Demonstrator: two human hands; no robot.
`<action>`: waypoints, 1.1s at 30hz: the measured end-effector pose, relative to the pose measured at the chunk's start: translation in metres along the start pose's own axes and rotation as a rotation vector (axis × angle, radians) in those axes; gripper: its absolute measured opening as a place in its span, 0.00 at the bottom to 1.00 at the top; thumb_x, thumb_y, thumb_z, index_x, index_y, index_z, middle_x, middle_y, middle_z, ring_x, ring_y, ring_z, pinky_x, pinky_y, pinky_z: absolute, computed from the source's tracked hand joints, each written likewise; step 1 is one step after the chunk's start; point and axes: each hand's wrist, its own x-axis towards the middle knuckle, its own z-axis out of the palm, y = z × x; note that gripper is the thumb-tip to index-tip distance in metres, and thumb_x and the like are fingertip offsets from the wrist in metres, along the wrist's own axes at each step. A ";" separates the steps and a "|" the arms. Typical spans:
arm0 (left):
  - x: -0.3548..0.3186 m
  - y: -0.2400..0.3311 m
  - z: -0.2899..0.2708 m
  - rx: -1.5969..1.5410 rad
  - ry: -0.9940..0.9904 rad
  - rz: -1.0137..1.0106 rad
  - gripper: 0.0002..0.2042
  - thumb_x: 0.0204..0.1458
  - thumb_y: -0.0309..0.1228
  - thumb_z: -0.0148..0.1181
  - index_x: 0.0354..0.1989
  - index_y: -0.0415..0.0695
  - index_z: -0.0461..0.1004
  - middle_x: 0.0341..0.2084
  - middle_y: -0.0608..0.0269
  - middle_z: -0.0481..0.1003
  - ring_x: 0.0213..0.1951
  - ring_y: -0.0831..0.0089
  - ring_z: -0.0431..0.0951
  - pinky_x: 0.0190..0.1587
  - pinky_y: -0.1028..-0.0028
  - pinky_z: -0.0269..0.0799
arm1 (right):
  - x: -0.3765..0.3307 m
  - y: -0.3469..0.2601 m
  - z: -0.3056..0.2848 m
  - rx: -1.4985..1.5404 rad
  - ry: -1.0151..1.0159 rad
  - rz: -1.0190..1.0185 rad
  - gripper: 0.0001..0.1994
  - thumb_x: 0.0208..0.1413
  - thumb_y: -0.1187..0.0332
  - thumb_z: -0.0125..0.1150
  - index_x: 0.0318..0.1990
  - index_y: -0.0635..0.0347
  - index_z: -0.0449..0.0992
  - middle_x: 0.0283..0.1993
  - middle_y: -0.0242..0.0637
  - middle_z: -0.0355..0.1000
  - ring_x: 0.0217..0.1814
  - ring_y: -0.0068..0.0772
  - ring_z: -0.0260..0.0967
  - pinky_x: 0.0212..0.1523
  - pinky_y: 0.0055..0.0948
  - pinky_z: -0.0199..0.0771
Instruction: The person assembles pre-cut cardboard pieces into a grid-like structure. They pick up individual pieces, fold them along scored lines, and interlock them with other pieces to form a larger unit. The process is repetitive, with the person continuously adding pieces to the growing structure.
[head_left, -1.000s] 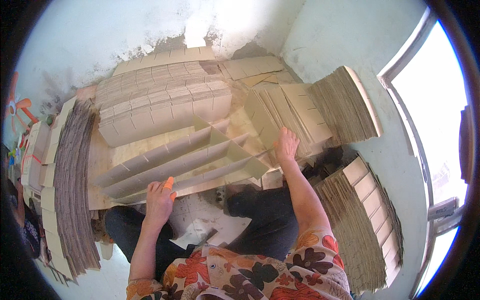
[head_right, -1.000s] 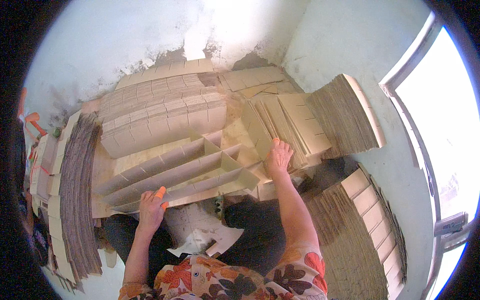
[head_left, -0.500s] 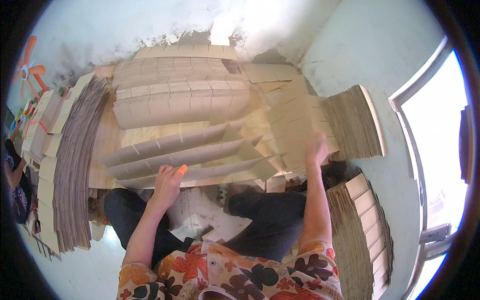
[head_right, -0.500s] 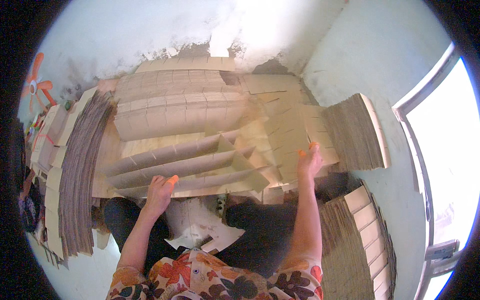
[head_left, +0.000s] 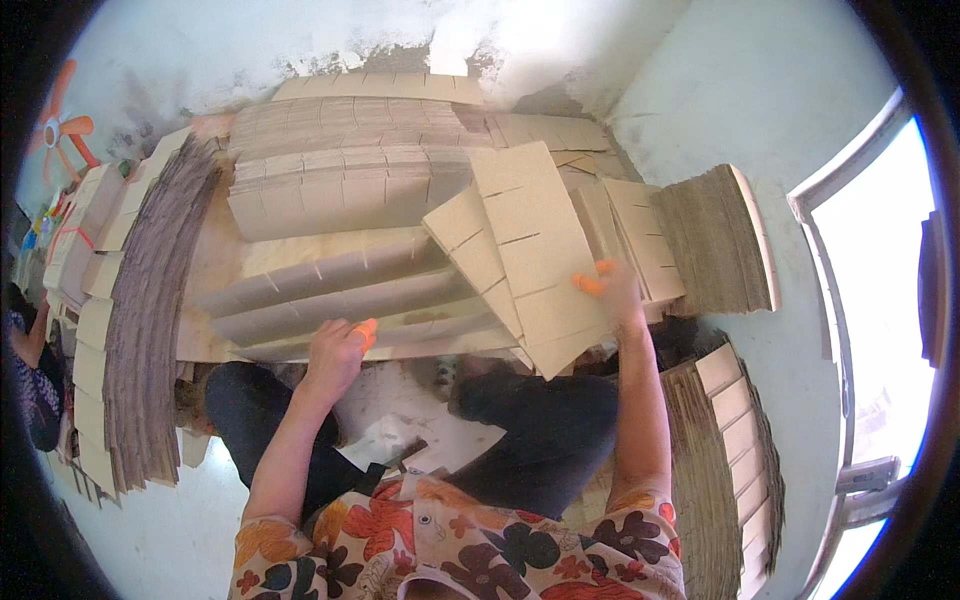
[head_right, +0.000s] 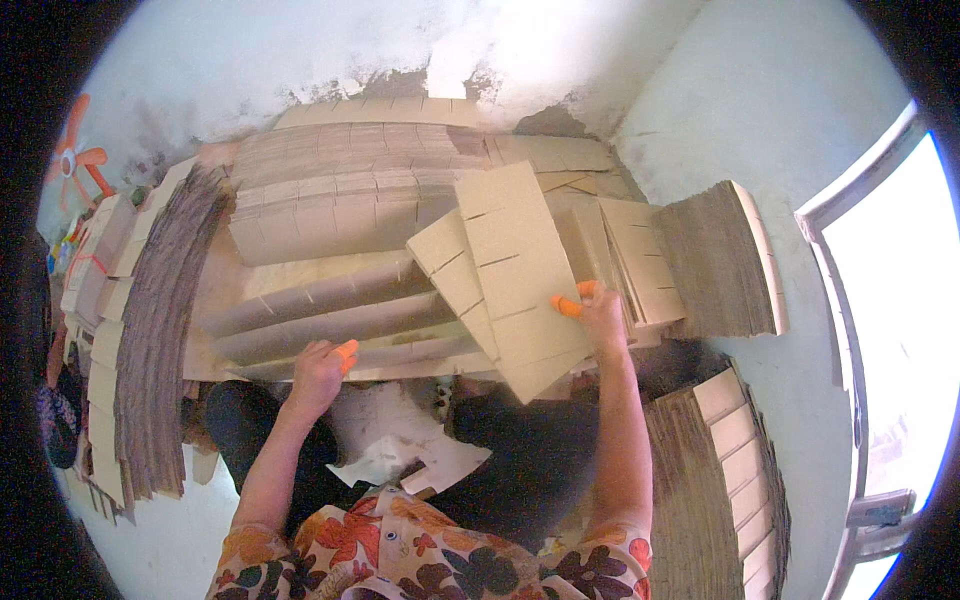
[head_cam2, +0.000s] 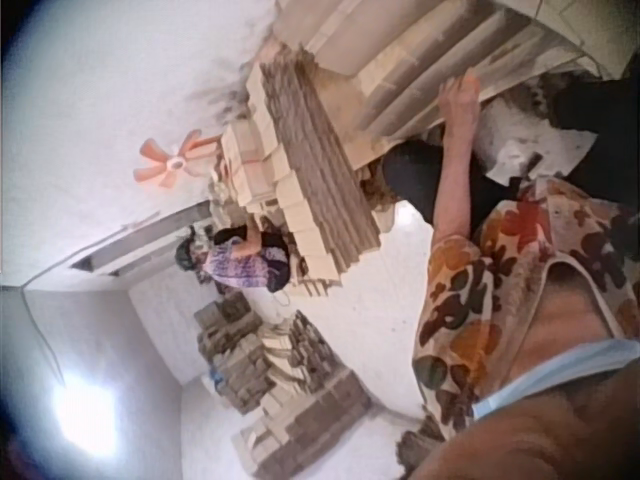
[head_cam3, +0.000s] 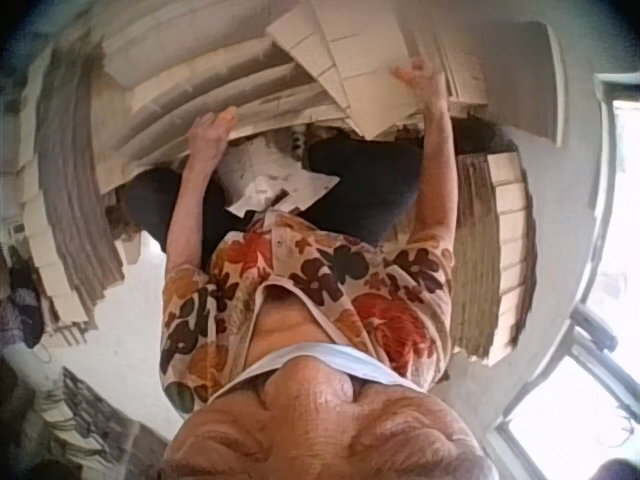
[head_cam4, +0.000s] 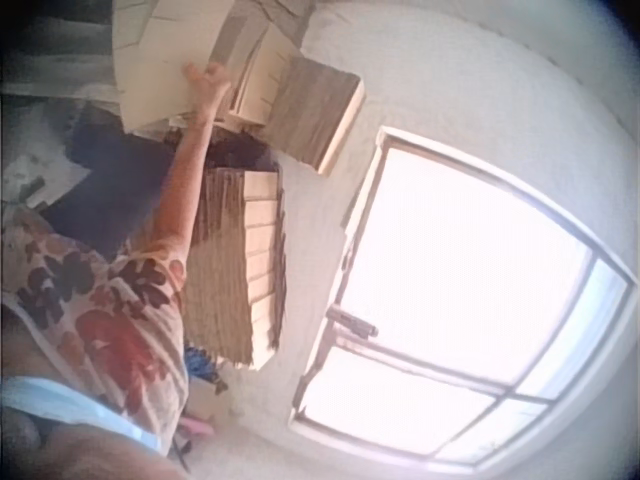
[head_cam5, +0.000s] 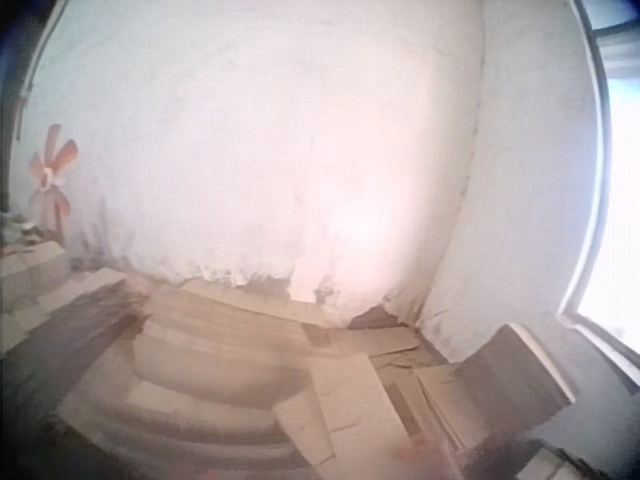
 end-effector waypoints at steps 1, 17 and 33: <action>0.000 0.000 0.000 0.003 0.003 -0.002 0.12 0.42 0.26 0.64 0.37 0.41 0.76 0.19 0.59 0.72 0.26 0.63 0.72 0.31 0.65 0.67 | -0.004 -0.001 0.006 0.108 -0.041 0.021 0.15 0.47 0.66 0.70 0.38 0.67 0.75 0.29 0.34 0.75 0.29 0.23 0.69 0.31 0.25 0.70; 0.018 0.027 0.006 0.034 -0.007 0.051 0.18 0.43 0.31 0.64 0.43 0.38 0.73 0.34 0.55 0.77 0.36 0.61 0.74 0.39 0.63 0.68 | -0.045 -0.084 0.007 -0.100 0.053 -0.704 0.24 0.49 0.75 0.66 0.57 0.62 0.70 0.30 0.40 0.77 0.23 0.24 0.68 0.30 0.25 0.71; 0.038 0.042 0.038 -0.112 -0.075 0.017 0.09 0.43 0.25 0.57 0.35 0.41 0.73 0.25 0.57 0.75 0.32 0.60 0.73 0.35 0.64 0.67 | -0.048 -0.091 0.046 -0.117 -0.152 -0.639 0.25 0.47 0.78 0.65 0.56 0.60 0.70 0.30 0.63 0.68 0.28 0.57 0.70 0.30 0.37 0.71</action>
